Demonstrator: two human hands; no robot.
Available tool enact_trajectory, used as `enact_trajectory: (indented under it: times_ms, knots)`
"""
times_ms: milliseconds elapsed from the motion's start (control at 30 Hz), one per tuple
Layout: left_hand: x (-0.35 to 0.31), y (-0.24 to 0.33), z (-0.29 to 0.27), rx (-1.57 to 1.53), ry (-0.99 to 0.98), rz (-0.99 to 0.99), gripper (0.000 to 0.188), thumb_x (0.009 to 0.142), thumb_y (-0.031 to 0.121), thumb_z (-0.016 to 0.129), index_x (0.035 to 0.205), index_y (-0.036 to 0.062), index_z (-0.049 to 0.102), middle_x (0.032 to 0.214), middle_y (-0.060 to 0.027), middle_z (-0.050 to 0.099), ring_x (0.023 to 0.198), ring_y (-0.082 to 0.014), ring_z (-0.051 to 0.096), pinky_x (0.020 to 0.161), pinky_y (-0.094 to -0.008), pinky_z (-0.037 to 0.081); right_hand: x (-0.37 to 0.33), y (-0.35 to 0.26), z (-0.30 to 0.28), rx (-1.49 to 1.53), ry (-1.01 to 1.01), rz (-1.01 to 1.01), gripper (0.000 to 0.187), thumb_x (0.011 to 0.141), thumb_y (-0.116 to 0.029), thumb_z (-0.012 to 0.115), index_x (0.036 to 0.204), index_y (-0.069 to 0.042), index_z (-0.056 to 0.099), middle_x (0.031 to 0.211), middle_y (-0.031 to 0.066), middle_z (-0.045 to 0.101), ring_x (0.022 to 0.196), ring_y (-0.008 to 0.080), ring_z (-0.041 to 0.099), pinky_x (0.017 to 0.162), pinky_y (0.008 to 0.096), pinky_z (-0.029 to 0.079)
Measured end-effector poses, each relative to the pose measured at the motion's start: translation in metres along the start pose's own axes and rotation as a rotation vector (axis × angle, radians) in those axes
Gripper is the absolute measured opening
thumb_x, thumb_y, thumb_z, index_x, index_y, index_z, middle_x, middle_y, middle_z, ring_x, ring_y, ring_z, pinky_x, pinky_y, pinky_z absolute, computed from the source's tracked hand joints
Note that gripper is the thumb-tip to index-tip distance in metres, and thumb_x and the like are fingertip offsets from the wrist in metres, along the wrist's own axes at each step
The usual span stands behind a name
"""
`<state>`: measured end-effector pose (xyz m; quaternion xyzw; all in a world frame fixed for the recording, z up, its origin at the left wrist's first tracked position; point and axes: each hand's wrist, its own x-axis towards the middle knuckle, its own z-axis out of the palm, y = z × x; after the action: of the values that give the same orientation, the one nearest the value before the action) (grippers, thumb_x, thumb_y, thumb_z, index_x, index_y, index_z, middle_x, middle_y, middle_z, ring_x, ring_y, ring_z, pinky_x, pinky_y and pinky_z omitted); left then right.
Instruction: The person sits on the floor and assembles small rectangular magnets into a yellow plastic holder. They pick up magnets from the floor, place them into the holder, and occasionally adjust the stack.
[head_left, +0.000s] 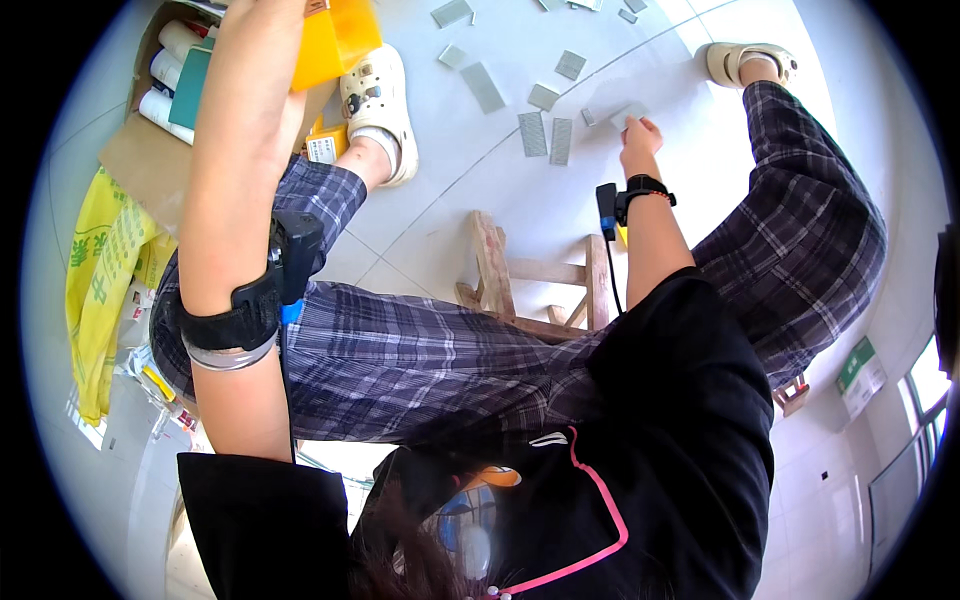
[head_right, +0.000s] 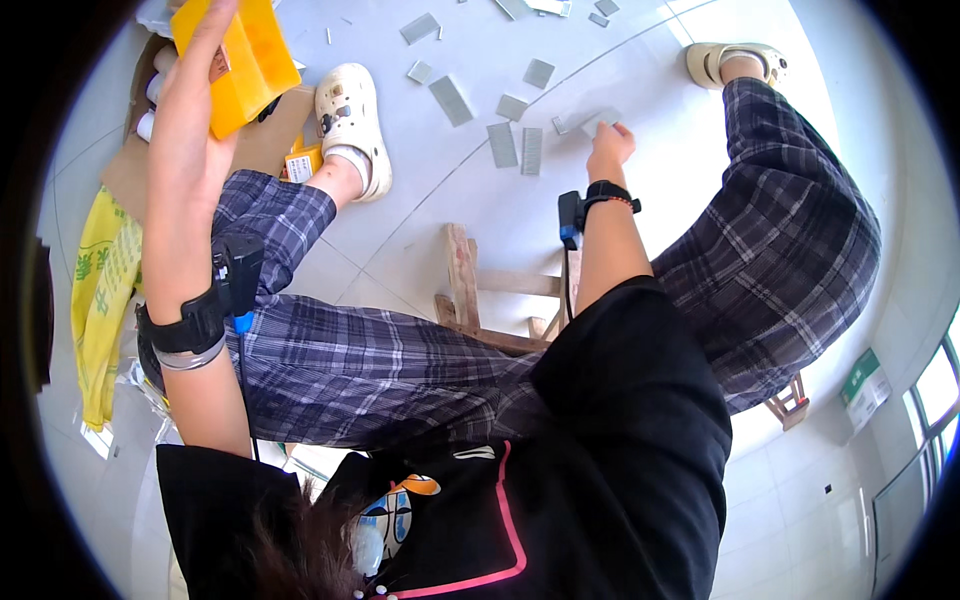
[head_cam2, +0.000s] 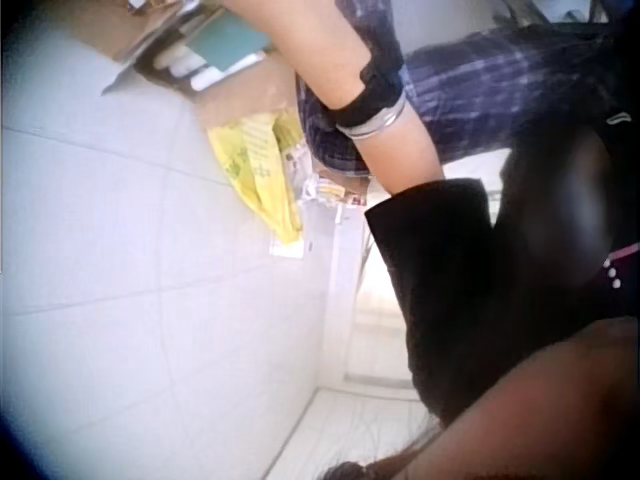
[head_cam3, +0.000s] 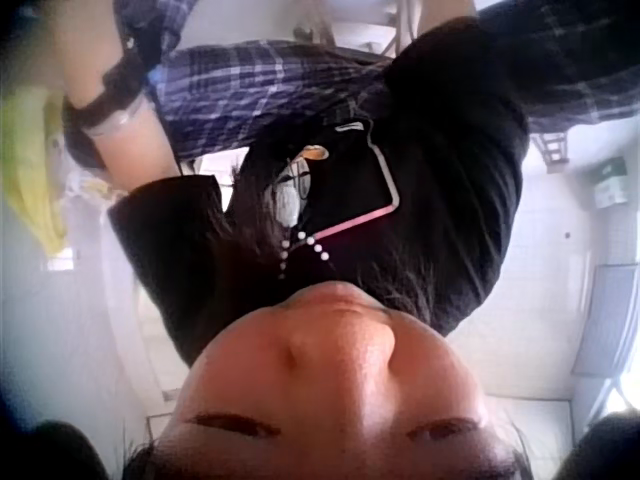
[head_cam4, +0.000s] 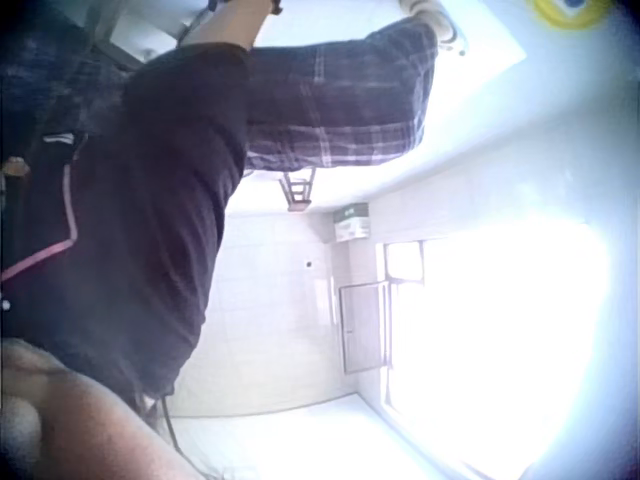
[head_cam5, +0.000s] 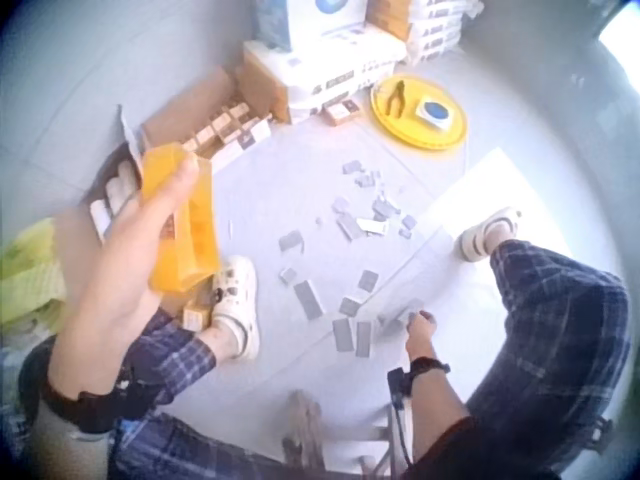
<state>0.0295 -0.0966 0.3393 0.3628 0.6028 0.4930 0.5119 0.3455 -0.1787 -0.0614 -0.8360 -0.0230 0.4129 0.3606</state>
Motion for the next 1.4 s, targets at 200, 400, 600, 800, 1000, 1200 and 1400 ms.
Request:
enact_trajectory:
  times_ms: [200, 400, 600, 800, 1000, 1200, 1400]
  knots:
    - [0.004, -0.003, 0.004, -0.003, 0.034, 0.029, 0.040, 0.096, 0.029, 0.059, 0.126, 0.0040, 0.051, 0.117, -0.0061, 0.057, 0.111, -0.0147, 0.055, 0.095, -0.0267, 0.044, -0.039, -0.002, 0.015, -0.340, 0.329, -0.121, 0.029, 0.077, -0.006, 0.064, 0.106, -0.002, 0.060, 0.103, 0.0169, 0.057, 0.097, 0.0310, 0.058, 0.082, 0.0409, 0.051]
    - [0.003, 0.000, 0.003, -0.081, 0.010, 0.014, 0.039, 0.096, 0.029, 0.059, 0.125, 0.0031, 0.053, 0.116, -0.0057, 0.058, 0.110, -0.0145, 0.054, 0.094, -0.0267, 0.044, -0.094, -0.021, 0.040, -0.653, -0.162, -0.759, 0.032, 0.079, -0.009, 0.058, 0.110, -0.006, 0.057, 0.104, 0.0184, 0.053, 0.097, 0.0354, 0.056, 0.080, 0.0422, 0.048]
    - [0.006, 0.001, -0.001, -0.151, -0.072, 0.047, 0.038, 0.095, 0.028, 0.061, 0.123, 0.0026, 0.054, 0.117, -0.0063, 0.058, 0.109, -0.0141, 0.055, 0.094, -0.0264, 0.044, -0.143, 0.005, 0.060, -0.996, -0.381, -0.895, 0.026, 0.081, -0.010, 0.058, 0.108, -0.008, 0.058, 0.106, 0.0196, 0.053, 0.094, 0.0367, 0.059, 0.081, 0.0454, 0.049]
    - [0.003, 0.004, 0.001, -0.192, -0.054, 0.068, 0.041, 0.093, 0.032, 0.063, 0.121, 0.0030, 0.054, 0.114, -0.0071, 0.058, 0.105, -0.0155, 0.056, 0.091, -0.0272, 0.045, -0.164, 0.022, 0.056, -1.072, -0.281, -0.607, 0.041, 0.080, -0.020, 0.066, 0.112, -0.001, 0.049, 0.116, 0.0196, 0.049, 0.104, 0.0375, 0.058, 0.083, 0.0440, 0.052]
    - [-0.002, 0.005, -0.001, -0.194, 0.045, 0.004, 0.042, 0.093, 0.034, 0.063, 0.121, 0.0039, 0.053, 0.114, -0.0076, 0.058, 0.103, -0.0159, 0.056, 0.089, -0.0280, 0.046, -0.152, 0.031, 0.053, -1.151, -0.262, -0.629, 0.045, 0.078, -0.021, 0.074, 0.109, -0.001, 0.049, 0.116, 0.0178, 0.049, 0.101, 0.0355, 0.061, 0.081, 0.0428, 0.054]
    - [-0.004, 0.006, -0.012, -0.225, 0.043, -0.045, 0.042, 0.093, 0.035, 0.062, 0.121, 0.0046, 0.052, 0.113, -0.0080, 0.058, 0.102, -0.0161, 0.057, 0.089, -0.0284, 0.047, -0.134, 0.027, 0.055, -1.202, -0.330, -0.546, 0.042, 0.078, -0.023, 0.075, 0.106, -0.004, 0.050, 0.117, 0.0156, 0.050, 0.100, 0.0353, 0.062, 0.080, 0.0438, 0.054]
    - [-0.001, 0.011, -0.016, -0.296, 0.040, -0.075, 0.043, 0.093, 0.036, 0.061, 0.122, 0.0054, 0.052, 0.113, -0.0083, 0.057, 0.101, -0.0164, 0.057, 0.088, -0.0288, 0.047, -0.139, 0.033, 0.051, -1.126, -0.344, -0.559, 0.047, 0.076, -0.024, 0.076, 0.109, -0.007, 0.048, 0.119, 0.0143, 0.049, 0.100, 0.0356, 0.060, 0.082, 0.0437, 0.052]
